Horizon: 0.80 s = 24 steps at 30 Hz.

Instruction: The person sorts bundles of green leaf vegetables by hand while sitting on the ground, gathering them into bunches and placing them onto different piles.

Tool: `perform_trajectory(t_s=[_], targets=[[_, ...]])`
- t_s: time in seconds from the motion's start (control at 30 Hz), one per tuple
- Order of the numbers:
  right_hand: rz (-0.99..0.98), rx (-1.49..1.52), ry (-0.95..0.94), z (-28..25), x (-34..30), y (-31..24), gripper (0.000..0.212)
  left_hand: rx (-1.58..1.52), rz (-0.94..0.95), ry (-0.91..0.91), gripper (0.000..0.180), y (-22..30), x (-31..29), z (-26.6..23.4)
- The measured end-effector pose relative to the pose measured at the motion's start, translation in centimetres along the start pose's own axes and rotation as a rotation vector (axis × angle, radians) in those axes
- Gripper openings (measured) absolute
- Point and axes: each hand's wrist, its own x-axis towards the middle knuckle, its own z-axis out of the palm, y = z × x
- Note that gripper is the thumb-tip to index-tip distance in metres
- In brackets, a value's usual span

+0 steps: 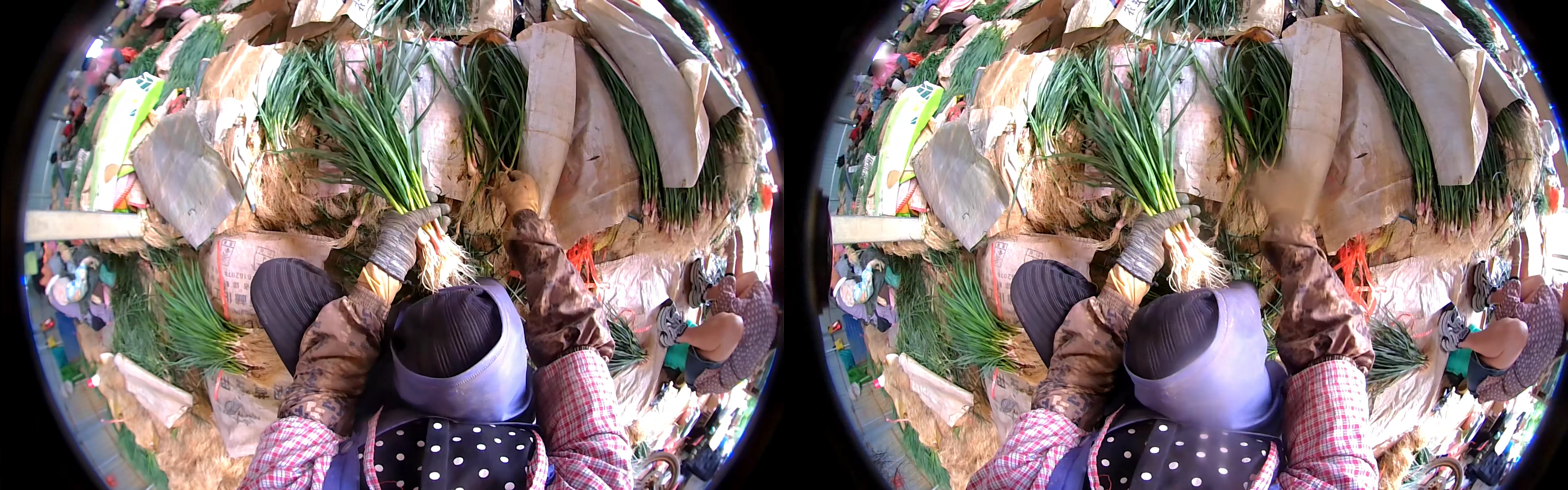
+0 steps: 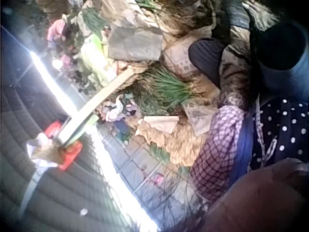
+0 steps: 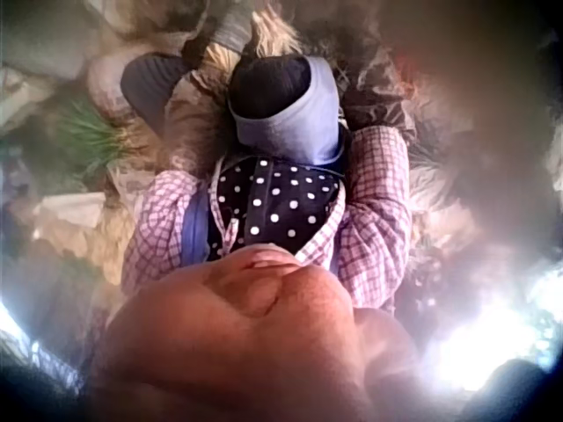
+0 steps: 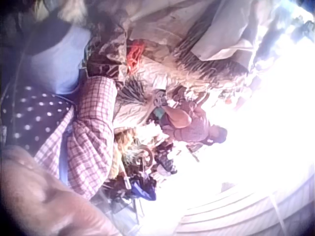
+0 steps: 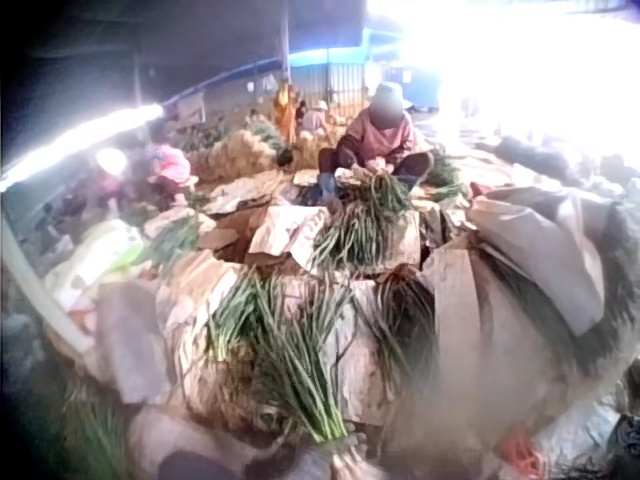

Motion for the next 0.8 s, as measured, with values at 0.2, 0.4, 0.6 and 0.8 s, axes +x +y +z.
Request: perform_trajectory(t_s=[0.2, 0.4, 0.6, 0.8], targets=[[-0.518, 0.02, 0.115, 2.7, -9.3, -0.1, 0.017, 0.179, -0.07, -0.165, 0.025, -1.5, -0.3, -0.3], [-0.359, 0.629, -0.56, 2.7, -11.2, 0.1, 0.029, 0.179, 0.11, -0.154, 0.022, -2.5, -0.3, -0.1], [0.245, 1.205, -0.537, 2.8, -7.8, -5.1, 0.032, 0.21, 0.123, -0.005, 0.019, -1.4, -1.0, 0.8], [-0.125, 0.208, -0.465, 6.6, -7.2, -0.6, 0.035, -0.011, 0.132, -0.092, 0.022, -0.5, -1.4, 1.6]])
